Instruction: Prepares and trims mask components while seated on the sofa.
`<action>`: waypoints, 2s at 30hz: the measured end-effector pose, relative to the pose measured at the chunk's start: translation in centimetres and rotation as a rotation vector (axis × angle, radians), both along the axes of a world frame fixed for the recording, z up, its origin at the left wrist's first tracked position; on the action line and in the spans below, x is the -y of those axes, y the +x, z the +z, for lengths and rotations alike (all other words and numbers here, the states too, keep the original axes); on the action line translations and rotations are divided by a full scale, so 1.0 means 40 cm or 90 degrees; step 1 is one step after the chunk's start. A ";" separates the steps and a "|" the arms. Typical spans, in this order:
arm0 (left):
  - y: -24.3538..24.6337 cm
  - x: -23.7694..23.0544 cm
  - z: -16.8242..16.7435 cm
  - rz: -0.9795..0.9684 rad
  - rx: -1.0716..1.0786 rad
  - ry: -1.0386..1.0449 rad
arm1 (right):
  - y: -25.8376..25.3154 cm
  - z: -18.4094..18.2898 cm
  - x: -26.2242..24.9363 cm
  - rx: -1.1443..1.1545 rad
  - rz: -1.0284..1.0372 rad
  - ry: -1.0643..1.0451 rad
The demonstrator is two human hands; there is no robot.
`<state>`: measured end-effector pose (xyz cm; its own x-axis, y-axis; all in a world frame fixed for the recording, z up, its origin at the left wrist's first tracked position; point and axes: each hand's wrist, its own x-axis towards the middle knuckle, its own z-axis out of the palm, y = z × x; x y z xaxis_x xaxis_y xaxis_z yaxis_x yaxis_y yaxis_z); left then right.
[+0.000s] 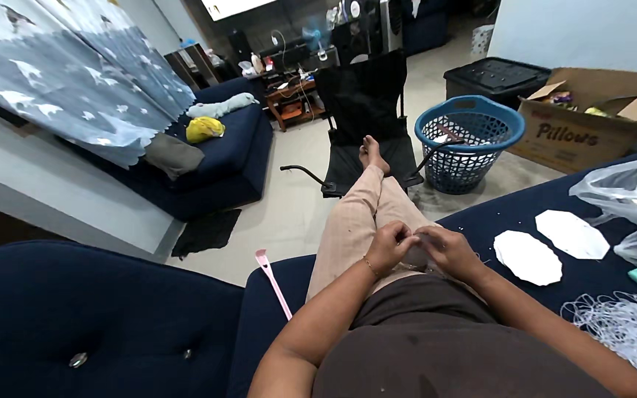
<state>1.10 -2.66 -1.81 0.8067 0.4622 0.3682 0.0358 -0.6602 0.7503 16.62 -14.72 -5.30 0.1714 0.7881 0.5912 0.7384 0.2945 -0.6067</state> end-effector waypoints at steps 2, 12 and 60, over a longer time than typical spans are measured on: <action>0.001 -0.001 0.005 0.029 0.049 -0.074 | 0.002 0.015 0.008 -0.115 0.002 -0.048; 0.000 -0.012 0.010 0.031 0.083 -0.396 | 0.032 0.014 0.011 -0.415 0.026 -0.109; -0.004 -0.020 -0.005 -0.019 -0.146 -0.105 | 0.048 0.010 0.017 -0.188 0.006 -0.214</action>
<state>0.92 -1.86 -2.01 0.8744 0.4754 0.0967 0.1992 -0.5336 0.8219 18.54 -15.41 -4.91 0.2860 0.9306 0.2286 0.5172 0.0510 -0.8543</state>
